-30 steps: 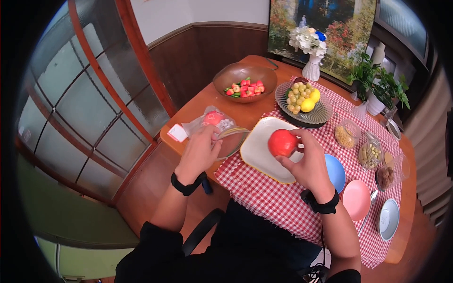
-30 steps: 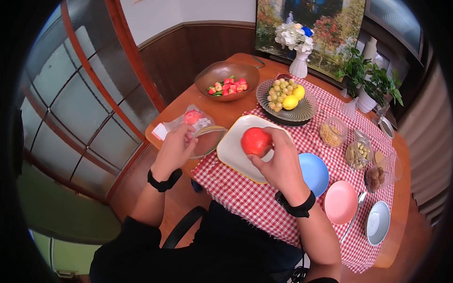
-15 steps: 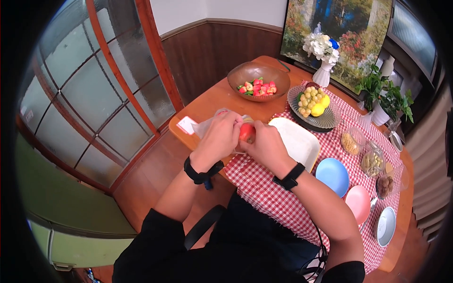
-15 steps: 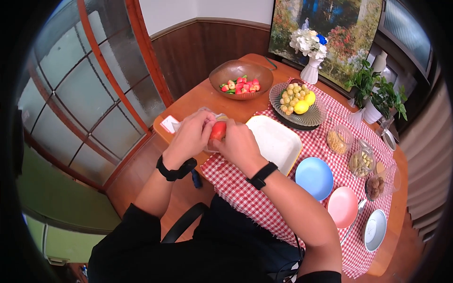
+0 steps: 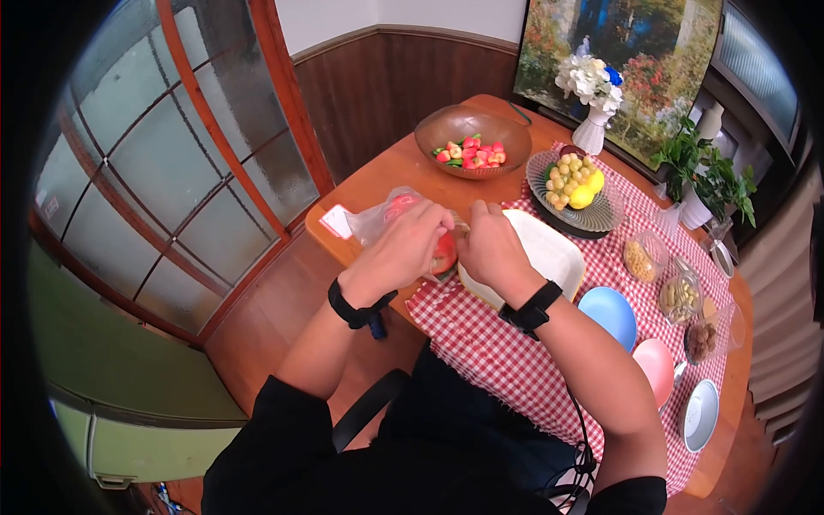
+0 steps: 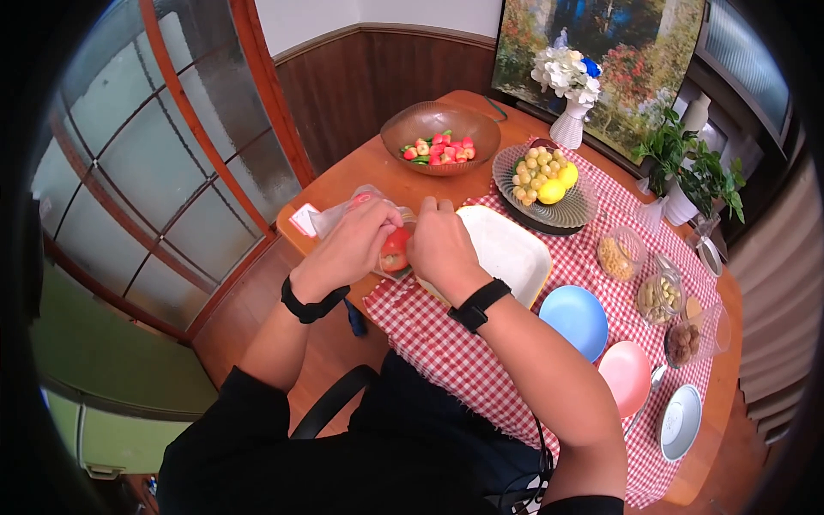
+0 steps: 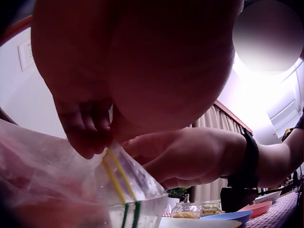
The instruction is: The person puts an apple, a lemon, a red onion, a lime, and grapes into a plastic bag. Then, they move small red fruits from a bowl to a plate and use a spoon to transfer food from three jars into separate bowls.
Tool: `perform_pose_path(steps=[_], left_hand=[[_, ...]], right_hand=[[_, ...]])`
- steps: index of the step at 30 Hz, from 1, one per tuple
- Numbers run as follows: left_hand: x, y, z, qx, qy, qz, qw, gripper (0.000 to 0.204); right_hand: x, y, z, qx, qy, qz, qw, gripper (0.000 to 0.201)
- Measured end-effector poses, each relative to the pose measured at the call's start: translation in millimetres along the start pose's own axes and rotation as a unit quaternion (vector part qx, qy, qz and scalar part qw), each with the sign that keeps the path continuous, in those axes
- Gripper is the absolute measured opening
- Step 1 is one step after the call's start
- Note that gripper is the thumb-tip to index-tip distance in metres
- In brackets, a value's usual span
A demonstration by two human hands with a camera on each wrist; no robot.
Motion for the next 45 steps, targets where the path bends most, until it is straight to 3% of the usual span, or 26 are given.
perform_pose_path(steps=[2, 4, 8, 10, 11, 13, 16, 19, 22, 23, 25, 31, 35, 40, 45], left_hand=[[0, 2, -3, 0.013, -0.009, 0.011, 1.0, 0.009], [1, 7, -4, 0.017, 0.038, 0.036, 0.998, 0.02], [3, 17, -18, -0.043, 0.001, 0.056, 0.998, 0.039], [9, 12, -10, -0.088, -0.005, 0.08, 0.993, 0.061], [12, 9, -4, -0.088, -0.008, 0.081, 0.993, 0.061], [15, 3, 6, -0.151, 0.016, 0.092, 0.984, 0.071], [14, 4, 10, -0.136, 0.041, 0.09, 0.986, 0.073], [14, 2, 16, -0.144, 0.026, 0.067, 0.987, 0.07], [10, 0, 18, -0.104, 0.024, 0.034, 0.994, 0.057], [8, -1, 18, -0.101, 0.021, 0.034, 0.994, 0.057], [7, -2, 17, -0.149, 0.074, -0.003, 0.986, 0.038], [10, -13, 42, -0.214, 0.058, -0.083, 0.972, 0.02], [9, -14, 37, -0.222, 0.047, -0.088, 0.97, 0.023], [11, 1, 9, -0.141, 0.034, 0.008, 0.989, 0.034], [19, -15, 26, -0.154, 0.035, -0.033, 0.987, 0.034]], right_hand=[[-4, 10, 2, 0.031, 0.003, 0.005, 1.0, 0.025], [-12, 15, 2, 0.077, -0.062, 0.175, 0.98, 0.025], [-9, 1, -10, 0.035, -0.034, 0.142, 0.989, 0.023], [-5, -5, -9, 0.039, -0.005, 0.099, 0.994, 0.02], [-4, -8, -9, 0.039, -0.006, 0.096, 0.995, 0.02], [-2, -12, -10, 0.074, 0.098, 0.061, 0.991, 0.019], [-9, -17, -12, 0.072, 0.104, 0.074, 0.989, 0.02], [-16, -18, -13, -0.009, 0.039, 0.122, 0.992, 0.016], [-14, -17, -9, -0.056, 0.041, 0.117, 0.991, 0.015], [-13, -17, -6, -0.053, 0.039, 0.115, 0.991, 0.015], [-10, -16, 0, -0.04, 0.027, 0.143, 0.989, 0.021], [-9, -16, 4, -0.038, 0.028, 0.145, 0.988, 0.018], [-7, -9, 3, -0.021, -0.009, 0.133, 0.991, 0.018], [-3, -7, -10, -0.036, -0.004, 0.12, 0.992, 0.018], [0, -13, -15, -0.044, 0.047, 0.136, 0.989, 0.019]])
Point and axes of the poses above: each hand's wrist, its own x-axis away from the middle knuckle, its own y-axis out of the back of the hand, z = x × y, the point moved 1 cm from there along -x, towards the middle knuckle, and after that the axes turned 10 degrees about -z, right-handed, at the moved point
